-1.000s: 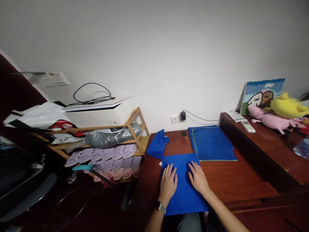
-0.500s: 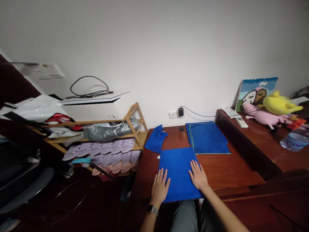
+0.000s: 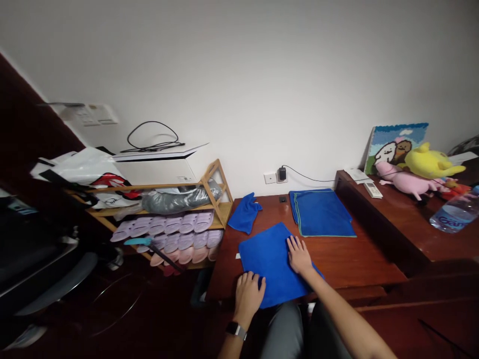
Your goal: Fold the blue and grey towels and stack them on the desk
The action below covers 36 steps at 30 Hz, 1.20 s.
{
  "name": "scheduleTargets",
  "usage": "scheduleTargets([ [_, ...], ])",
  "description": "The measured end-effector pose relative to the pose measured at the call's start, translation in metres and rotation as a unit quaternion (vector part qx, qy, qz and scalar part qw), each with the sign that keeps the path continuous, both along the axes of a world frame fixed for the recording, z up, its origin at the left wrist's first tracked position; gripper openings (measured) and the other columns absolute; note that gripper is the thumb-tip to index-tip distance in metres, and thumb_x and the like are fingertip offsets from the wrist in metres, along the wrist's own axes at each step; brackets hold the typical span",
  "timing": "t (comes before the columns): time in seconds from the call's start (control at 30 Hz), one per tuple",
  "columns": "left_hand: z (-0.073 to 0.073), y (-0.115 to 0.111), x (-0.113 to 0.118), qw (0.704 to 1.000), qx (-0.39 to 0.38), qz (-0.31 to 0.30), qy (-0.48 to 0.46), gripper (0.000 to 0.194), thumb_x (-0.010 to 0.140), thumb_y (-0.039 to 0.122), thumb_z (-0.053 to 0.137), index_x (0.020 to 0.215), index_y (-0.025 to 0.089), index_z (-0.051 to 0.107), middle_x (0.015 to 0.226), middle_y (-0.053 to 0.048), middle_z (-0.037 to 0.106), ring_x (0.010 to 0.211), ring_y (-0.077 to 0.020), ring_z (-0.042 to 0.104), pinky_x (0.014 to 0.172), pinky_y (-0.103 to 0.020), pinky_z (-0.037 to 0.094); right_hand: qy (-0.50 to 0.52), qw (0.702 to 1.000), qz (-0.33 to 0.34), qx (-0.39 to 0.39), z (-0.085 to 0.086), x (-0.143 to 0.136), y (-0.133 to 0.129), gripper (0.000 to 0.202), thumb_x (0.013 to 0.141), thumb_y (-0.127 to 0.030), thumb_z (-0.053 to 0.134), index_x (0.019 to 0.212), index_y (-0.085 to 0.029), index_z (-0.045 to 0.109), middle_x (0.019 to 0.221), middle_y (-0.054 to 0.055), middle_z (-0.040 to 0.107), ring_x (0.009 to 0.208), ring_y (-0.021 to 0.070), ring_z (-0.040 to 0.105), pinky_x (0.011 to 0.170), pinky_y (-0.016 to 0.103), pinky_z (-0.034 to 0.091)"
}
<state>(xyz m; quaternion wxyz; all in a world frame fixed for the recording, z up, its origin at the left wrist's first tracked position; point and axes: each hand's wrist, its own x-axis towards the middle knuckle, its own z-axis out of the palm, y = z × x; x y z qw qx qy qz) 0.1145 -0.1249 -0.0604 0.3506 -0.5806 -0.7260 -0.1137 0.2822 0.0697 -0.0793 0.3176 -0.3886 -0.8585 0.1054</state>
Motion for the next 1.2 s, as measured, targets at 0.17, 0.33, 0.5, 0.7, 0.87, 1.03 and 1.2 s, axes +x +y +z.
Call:
scheduleTargets([
  [0.17,0.020,0.040,-0.022,0.997,-0.030,-0.076,0.005,0.037,0.103,0.028,0.046,0.127,0.019,0.073,0.140,-0.012,0.068,0.133,-0.0285,0.061,0.115,-0.046,0.048,0.071,0.987,-0.127,-0.067,-0.043,-0.027,-0.064,0.074,0.104,-0.052,0.029,0.165,-0.011,0.033,0.171,0.016,0.021,0.161,0.0388,0.018,0.130,0.060,0.015],
  [0.33,0.016,0.064,-0.054,0.993,-0.077,-0.087,0.007,0.052,0.105,0.039,0.047,0.155,0.026,0.052,0.162,-0.010,0.050,0.150,-0.0300,0.046,0.122,-0.053,0.040,0.039,0.995,-0.074,-0.051,-0.061,-0.018,-0.061,0.076,0.106,-0.059,0.026,0.167,-0.014,0.028,0.173,0.011,0.013,0.163,0.0332,0.012,0.133,0.055,0.010],
  [0.5,-0.025,0.035,-0.051,1.000,0.001,0.002,0.017,0.055,0.106,0.044,0.044,0.154,0.021,0.055,0.159,-0.017,0.051,0.146,-0.0352,0.050,0.117,-0.053,0.045,-0.011,0.994,0.103,0.029,-0.035,0.002,0.001,0.075,0.105,-0.065,0.028,0.167,-0.022,0.026,0.173,0.007,0.015,0.163,0.0281,0.013,0.133,0.052,0.012],
  [0.7,-0.040,-0.002,-0.002,0.994,0.024,0.096,0.035,0.053,0.106,0.048,0.042,0.131,0.014,0.074,0.119,-0.021,0.075,0.111,-0.0353,0.069,0.101,-0.052,0.052,-0.057,0.983,0.155,0.079,0.001,-0.004,0.037,0.060,0.104,-0.041,0.040,0.163,-0.032,0.037,0.172,0.000,0.023,0.163,0.0274,0.013,0.134,0.052,0.003],
  [0.87,-0.004,0.020,-0.009,0.999,0.011,-0.021,0.047,0.044,0.107,0.036,0.042,0.134,0.020,0.072,0.146,-0.013,0.065,0.137,-0.0307,0.058,0.119,-0.050,0.041,0.024,0.993,-0.106,-0.037,-0.031,-0.016,0.000,0.070,0.106,-0.046,0.026,0.167,-0.014,0.026,0.173,0.011,0.016,0.163,0.0312,0.013,0.133,0.052,0.010],
  [1.03,0.018,0.065,-0.042,0.997,-0.065,-0.048,0.010,0.054,0.106,0.043,0.046,0.158,0.031,0.048,0.167,-0.007,0.042,0.153,-0.0313,0.041,0.124,-0.055,0.036,-0.004,0.993,-0.086,-0.075,-0.049,-0.006,-0.005,0.076,0.106,-0.057,0.020,0.168,-0.013,0.020,0.174,0.008,0.006,0.164,0.0247,0.008,0.134,0.044,0.009],
  [1.2,-0.004,0.070,-0.050,0.998,-0.047,0.034,-0.030,0.058,0.105,0.050,0.046,0.161,0.033,0.043,0.169,-0.010,0.038,0.156,-0.0354,0.036,0.125,-0.060,0.031,-0.032,0.997,-0.031,-0.062,-0.027,-0.002,0.018,0.074,0.106,-0.056,0.020,0.168,-0.015,0.018,0.174,0.006,0.004,0.164,0.0224,0.006,0.134,0.044,0.006],
])
